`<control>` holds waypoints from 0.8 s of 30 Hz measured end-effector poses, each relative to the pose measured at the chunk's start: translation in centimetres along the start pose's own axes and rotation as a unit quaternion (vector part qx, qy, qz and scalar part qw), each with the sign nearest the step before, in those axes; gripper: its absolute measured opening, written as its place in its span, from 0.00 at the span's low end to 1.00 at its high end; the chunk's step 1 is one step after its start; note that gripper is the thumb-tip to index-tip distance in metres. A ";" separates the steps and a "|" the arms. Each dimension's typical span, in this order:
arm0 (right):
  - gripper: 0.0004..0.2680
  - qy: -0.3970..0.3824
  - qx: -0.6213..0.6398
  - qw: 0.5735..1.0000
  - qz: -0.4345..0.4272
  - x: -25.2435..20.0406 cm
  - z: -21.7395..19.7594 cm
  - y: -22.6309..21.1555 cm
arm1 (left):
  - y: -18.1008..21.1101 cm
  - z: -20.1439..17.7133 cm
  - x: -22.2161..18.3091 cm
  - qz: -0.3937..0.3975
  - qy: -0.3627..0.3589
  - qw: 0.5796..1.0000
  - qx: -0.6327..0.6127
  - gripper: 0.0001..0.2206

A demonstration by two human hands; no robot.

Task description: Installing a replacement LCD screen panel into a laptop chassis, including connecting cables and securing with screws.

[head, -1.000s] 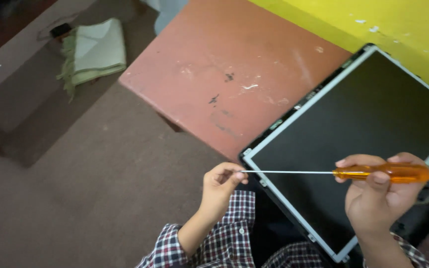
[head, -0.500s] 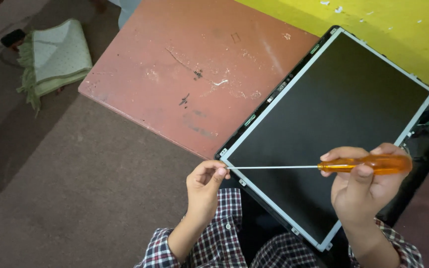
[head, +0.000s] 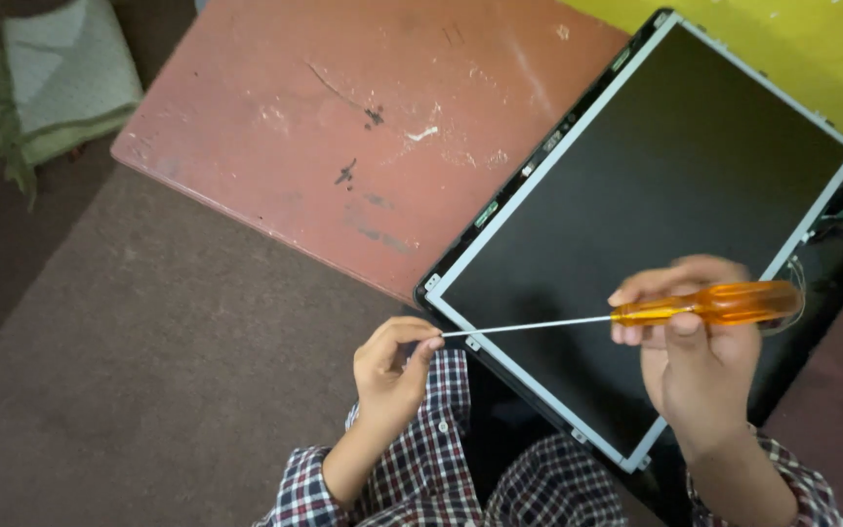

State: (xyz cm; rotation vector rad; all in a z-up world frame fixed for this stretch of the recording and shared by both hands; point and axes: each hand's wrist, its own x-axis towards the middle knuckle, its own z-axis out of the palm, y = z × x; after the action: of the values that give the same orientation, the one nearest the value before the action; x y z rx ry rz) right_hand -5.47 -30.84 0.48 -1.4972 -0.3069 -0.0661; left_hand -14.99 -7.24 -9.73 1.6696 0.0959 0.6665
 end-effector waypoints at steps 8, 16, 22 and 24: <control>0.10 -0.226 -0.024 0.974 -0.004 1.0 5.6 0.8 | -0.4 0.7 1.2 -0.058 0.026 0.992 -0.108 0.03; 0.08 -0.196 -0.062 0.979 0.005 3.7 6.4 1.0 | -0.3 1.4 4.7 -0.022 0.013 0.997 -0.068 0.01; 0.06 -0.189 -0.071 0.979 -0.008 3.1 5.3 0.3 | -0.5 2.0 4.8 -0.002 -0.052 0.997 -0.060 0.06; 0.06 -0.186 -0.061 0.981 -0.004 2.8 5.1 -0.1 | -0.6 2.3 4.6 -0.001 -0.053 0.995 -0.090 0.11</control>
State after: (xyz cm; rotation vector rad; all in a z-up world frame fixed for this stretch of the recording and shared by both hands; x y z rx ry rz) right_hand -3.60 -25.44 1.45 -1.6267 -0.6185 0.1954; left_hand -9.91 -7.17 -8.70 1.5275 -0.0374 0.5675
